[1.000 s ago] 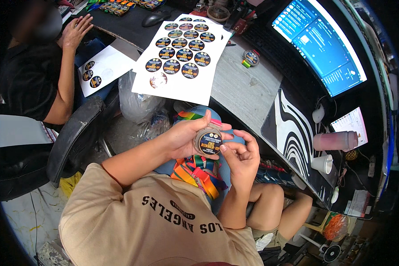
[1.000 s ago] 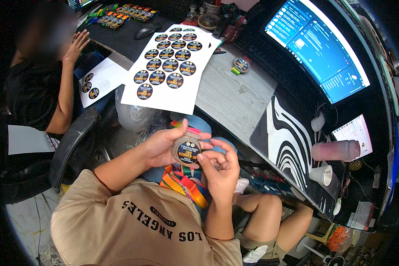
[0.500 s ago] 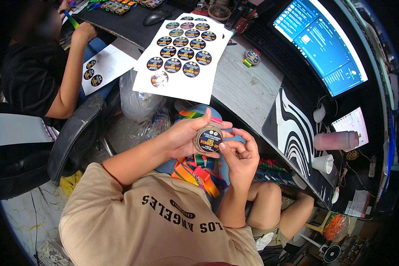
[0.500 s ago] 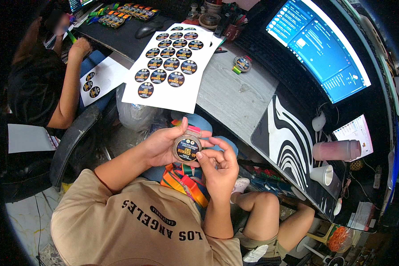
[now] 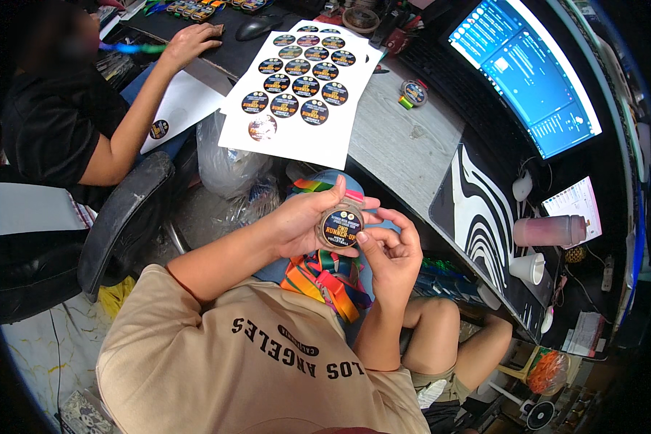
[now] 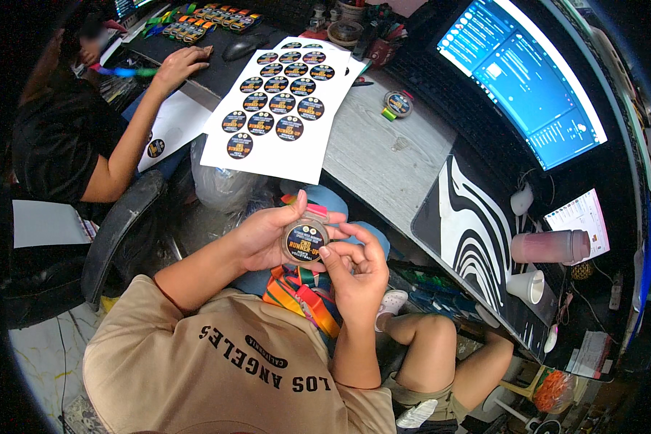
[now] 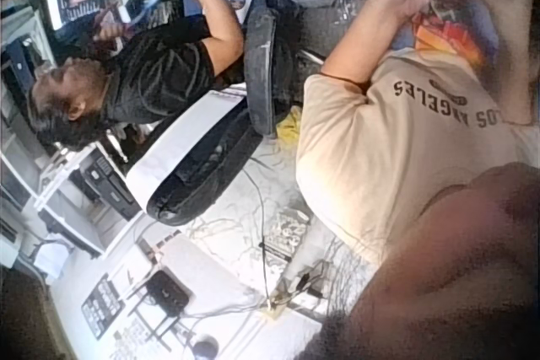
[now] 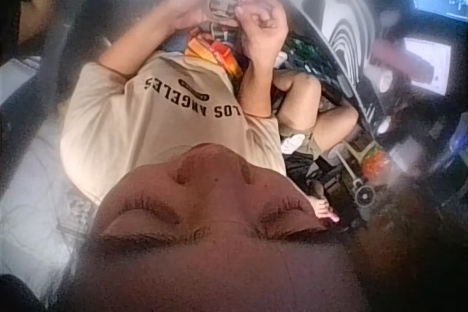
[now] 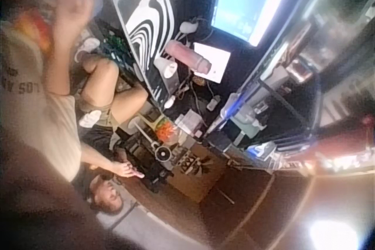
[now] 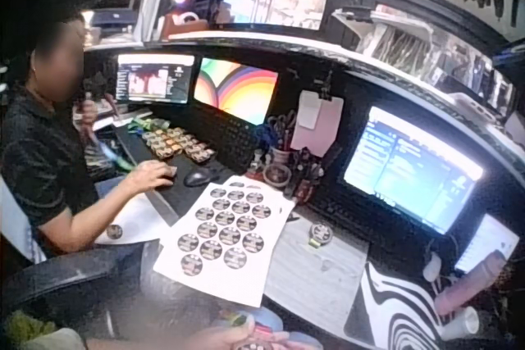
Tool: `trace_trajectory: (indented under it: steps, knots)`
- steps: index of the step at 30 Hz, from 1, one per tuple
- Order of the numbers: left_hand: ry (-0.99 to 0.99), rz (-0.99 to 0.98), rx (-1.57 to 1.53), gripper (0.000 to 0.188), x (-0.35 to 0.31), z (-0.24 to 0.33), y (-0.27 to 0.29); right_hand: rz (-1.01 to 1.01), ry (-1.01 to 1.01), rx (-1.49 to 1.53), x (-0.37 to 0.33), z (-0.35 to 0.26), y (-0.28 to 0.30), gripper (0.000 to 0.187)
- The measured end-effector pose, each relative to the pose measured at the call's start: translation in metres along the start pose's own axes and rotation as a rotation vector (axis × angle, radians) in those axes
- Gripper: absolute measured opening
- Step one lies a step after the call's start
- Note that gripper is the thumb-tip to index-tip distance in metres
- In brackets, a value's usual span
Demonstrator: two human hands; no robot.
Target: The person sits on the floor and assembles small circular items into rainbow-colored loops by hand. They peel circular stickers from a sheet, place them onto a small spool, and wrap a multi-colored ribbon around it to form a loop. The process is repeated for several units.
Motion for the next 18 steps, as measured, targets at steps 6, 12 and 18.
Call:
trace_trajectory:
  steps: [6, 12, 18]
  knots:
    - [-0.007, -0.010, 0.017, 0.072, 0.0000, 0.0012, -0.0009, -0.010, 0.022, -0.009, 0.0017, 0.0024, 0.0012, 0.040]
    - [-0.007, 0.004, 0.047, 0.072, -0.0005, 0.0015, -0.0007, -0.010, 0.013, 0.038, 0.0011, 0.0019, -0.0011, 0.040]
    - [-0.010, 0.012, 0.057, 0.071, -0.0013, 0.0018, -0.0011, -0.001, 0.026, 0.014, 0.0015, 0.0025, -0.0013, 0.040]
Point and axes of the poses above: each hand's wrist, its own x-axis towards the middle knuckle, its own y-axis out of the back of the hand, z = x × y, the point moved 1 cm from there along x, towards the middle knuckle, and after that the axes turned 10 degrees about -y, right-handed, at the moved point
